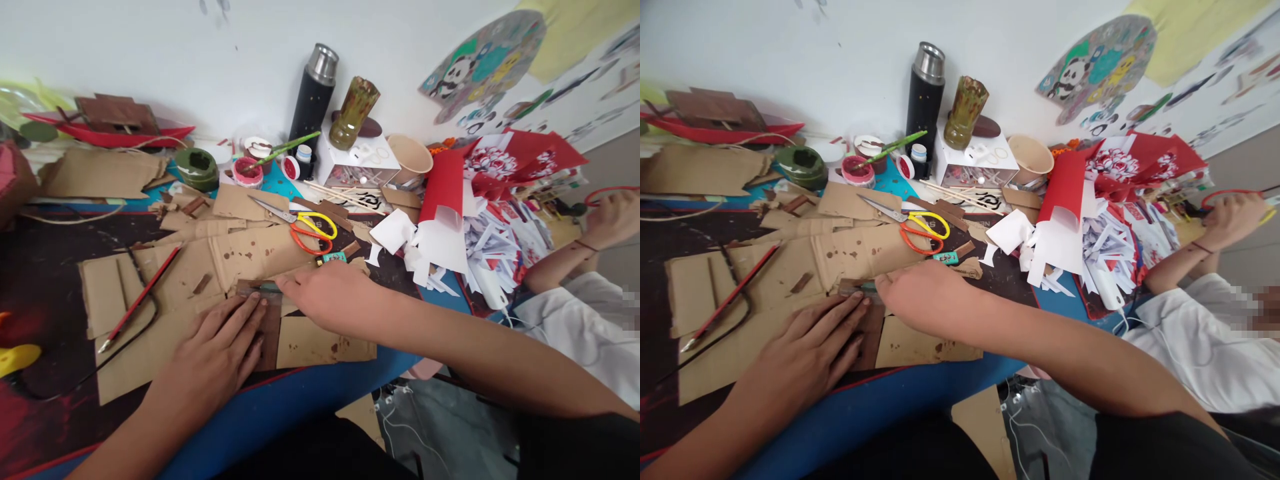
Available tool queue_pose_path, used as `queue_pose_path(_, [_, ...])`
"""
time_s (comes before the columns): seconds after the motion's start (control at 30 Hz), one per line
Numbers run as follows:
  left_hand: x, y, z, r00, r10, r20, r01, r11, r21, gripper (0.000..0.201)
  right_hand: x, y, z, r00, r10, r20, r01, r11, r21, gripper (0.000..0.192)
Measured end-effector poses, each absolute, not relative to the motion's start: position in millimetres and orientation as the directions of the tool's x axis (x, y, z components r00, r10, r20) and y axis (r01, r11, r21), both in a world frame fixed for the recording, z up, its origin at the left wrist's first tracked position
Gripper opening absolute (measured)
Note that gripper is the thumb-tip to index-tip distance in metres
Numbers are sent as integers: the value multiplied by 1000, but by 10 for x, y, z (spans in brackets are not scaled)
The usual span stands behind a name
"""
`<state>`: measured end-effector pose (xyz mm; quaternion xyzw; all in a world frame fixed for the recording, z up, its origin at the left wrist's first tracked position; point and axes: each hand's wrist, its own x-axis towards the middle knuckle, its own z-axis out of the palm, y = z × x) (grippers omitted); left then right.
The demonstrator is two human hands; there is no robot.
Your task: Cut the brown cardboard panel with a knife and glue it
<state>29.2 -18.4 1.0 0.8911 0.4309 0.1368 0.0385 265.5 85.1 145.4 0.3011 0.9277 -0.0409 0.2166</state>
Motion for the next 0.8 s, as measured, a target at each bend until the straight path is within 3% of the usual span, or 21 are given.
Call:
queue_pose_path(0.33, [283,-153,52,592,769,243,751,-635,179,58,2615,855,1513,-736,522,-431,544,835,82,45])
queue_pose_path(0.67, [286,-126,123,609,726,319,727,-672,142,60,2711,849,1472,-731,511,-453,532,842,91,56])
queue_pose_path(0.8, [259,-130,101,614,737,283,725,-668,166,61,2747,854,1440,-740,504,-446,524,847,89,55])
